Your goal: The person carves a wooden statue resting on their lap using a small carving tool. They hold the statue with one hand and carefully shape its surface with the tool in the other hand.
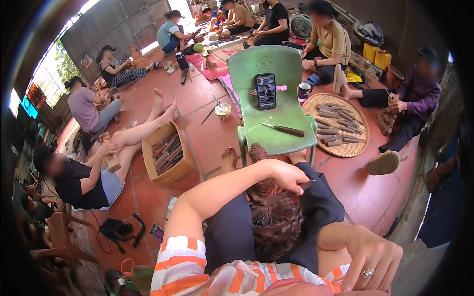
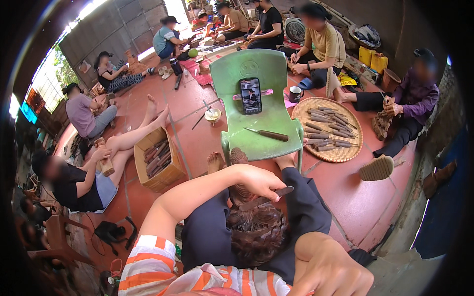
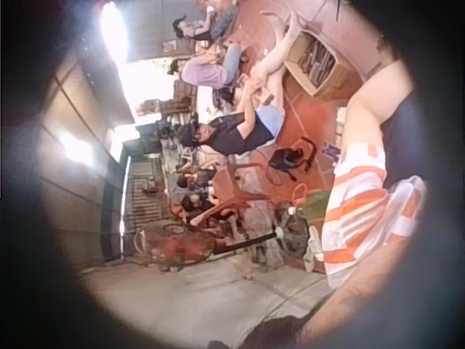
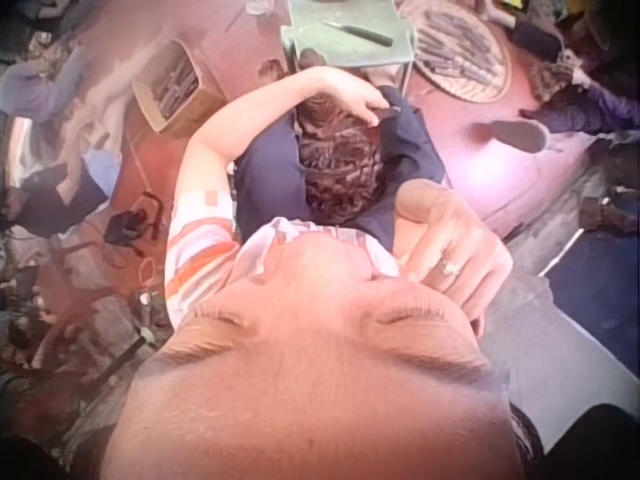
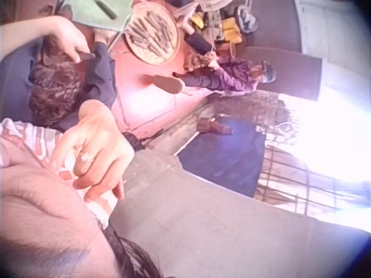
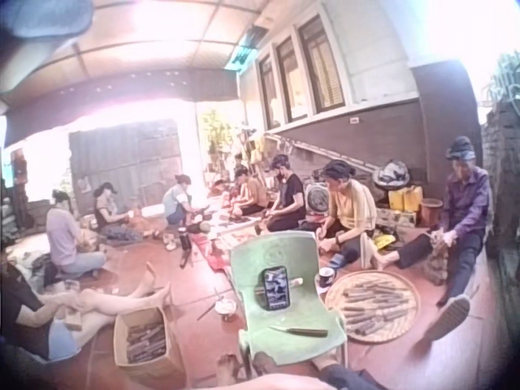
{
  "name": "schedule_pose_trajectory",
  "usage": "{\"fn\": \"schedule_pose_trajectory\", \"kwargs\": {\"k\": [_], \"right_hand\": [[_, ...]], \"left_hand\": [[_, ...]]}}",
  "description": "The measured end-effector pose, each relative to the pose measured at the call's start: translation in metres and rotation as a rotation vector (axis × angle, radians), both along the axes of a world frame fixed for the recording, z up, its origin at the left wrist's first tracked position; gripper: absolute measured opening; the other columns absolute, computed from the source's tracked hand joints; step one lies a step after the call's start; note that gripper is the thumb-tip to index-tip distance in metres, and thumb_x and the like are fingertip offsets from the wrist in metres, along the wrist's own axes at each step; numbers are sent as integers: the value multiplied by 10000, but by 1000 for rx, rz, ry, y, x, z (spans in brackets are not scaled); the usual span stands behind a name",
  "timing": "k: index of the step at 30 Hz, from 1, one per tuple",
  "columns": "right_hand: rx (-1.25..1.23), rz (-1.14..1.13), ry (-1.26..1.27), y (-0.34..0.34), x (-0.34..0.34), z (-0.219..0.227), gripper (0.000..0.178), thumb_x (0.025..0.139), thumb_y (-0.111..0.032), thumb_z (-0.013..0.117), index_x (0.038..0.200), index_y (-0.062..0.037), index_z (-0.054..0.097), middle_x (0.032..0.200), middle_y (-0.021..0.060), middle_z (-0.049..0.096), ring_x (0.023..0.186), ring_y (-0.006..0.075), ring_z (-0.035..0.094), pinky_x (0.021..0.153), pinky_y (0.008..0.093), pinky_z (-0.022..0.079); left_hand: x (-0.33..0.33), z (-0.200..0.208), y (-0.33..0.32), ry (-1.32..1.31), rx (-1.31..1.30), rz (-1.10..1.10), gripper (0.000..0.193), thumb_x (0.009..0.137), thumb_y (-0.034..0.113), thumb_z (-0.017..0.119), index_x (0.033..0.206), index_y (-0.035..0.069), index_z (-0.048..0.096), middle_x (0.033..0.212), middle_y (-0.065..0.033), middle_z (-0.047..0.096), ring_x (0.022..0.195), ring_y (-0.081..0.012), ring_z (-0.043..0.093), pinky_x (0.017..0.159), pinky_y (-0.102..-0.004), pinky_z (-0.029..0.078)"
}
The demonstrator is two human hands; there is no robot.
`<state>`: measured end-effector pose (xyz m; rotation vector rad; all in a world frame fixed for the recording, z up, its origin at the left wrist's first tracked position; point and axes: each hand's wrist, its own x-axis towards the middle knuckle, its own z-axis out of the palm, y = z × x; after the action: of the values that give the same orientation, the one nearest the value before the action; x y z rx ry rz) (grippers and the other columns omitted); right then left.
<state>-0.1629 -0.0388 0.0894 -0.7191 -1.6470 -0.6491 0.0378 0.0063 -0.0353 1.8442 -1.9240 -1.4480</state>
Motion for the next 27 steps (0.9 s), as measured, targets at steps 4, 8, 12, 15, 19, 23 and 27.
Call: {"fn": "schedule_pose_trajectory", "kwargs": {"k": [4, 8, 12, 15, 19, 23, 27], "right_hand": [[63, 62, -79, 5, 6, 7, 305, 957, -194, 535, 658, -175, 589, 634, -61, 546, 564, 47, 548, 668, 255, 509], [306, -78, -159, 19, 5, -2, 295, 953, -141, 526, 668, -177, 591, 652, -64, 546, 581, 30, 539, 665, 241, 506], [59, 170, -51, -4, -4, -13, 248, 840, -19, 508, 619, -79, 604, 606, 38, 561, 536, 138, 560, 653, 372, 507], [-27, 283, 3, -9, -6, -11, 221, 767, 51, 488, 589, -29, 589, 580, 89, 549, 507, 186, 558, 619, 414, 507], [-15, 271, -11, -9, -6, -9, 209, 739, 67, 466, 573, -25, 552, 574, 91, 513, 491, 173, 530, 579, 386, 515], [-84, 275, 32, -11, -6, -9, 218, 749, 63, 471, 569, -25, 556, 574, 92, 516, 488, 180, 534, 580, 411, 526], [-40, 196, 38, -3, -1, -1, 275, 845, -10, 504, 583, -63, 572, 586, 57, 540, 492, 145, 542, 570, 373, 535]], "left_hand": [[7, -24, -1, 10, -55, -16, 278, 959, 267, 547, 1040, 5, 586, 883, -119, 667, 830, -252, 655, 738, -398, 493], [5, -18, -1, 9, -46, 9, 285, 953, 275, 556, 1042, 7, 596, 908, -120, 675, 878, -263, 647, 775, -400, 480], [5, -19, -1, 2, -72, -2, 286, 950, 273, 561, 1046, 6, 598, 918, -122, 679, 883, -264, 649, 776, -397, 481], [5, -20, 0, 12, -47, 7, 287, 950, 268, 560, 1050, 2, 598, 920, -123, 681, 896, -267, 648, 786, -399, 480], [3, -12, -2, 15, -7, 21, 288, 949, 261, 561, 1053, -5, 592, 901, -127, 678, 840, -258, 658, 739, -393, 498], [6, -21, 0, 12, -69, -6, 284, 949, 255, 562, 1053, -7, 589, 885, -128, 675, 797, -250, 665, 699, -385, 508], [0, -6, -1, 8, 42, 48, 275, 950, 249, 562, 1050, -5, 593, 905, -122, 682, 846, -259, 662, 744, -395, 501]]}}
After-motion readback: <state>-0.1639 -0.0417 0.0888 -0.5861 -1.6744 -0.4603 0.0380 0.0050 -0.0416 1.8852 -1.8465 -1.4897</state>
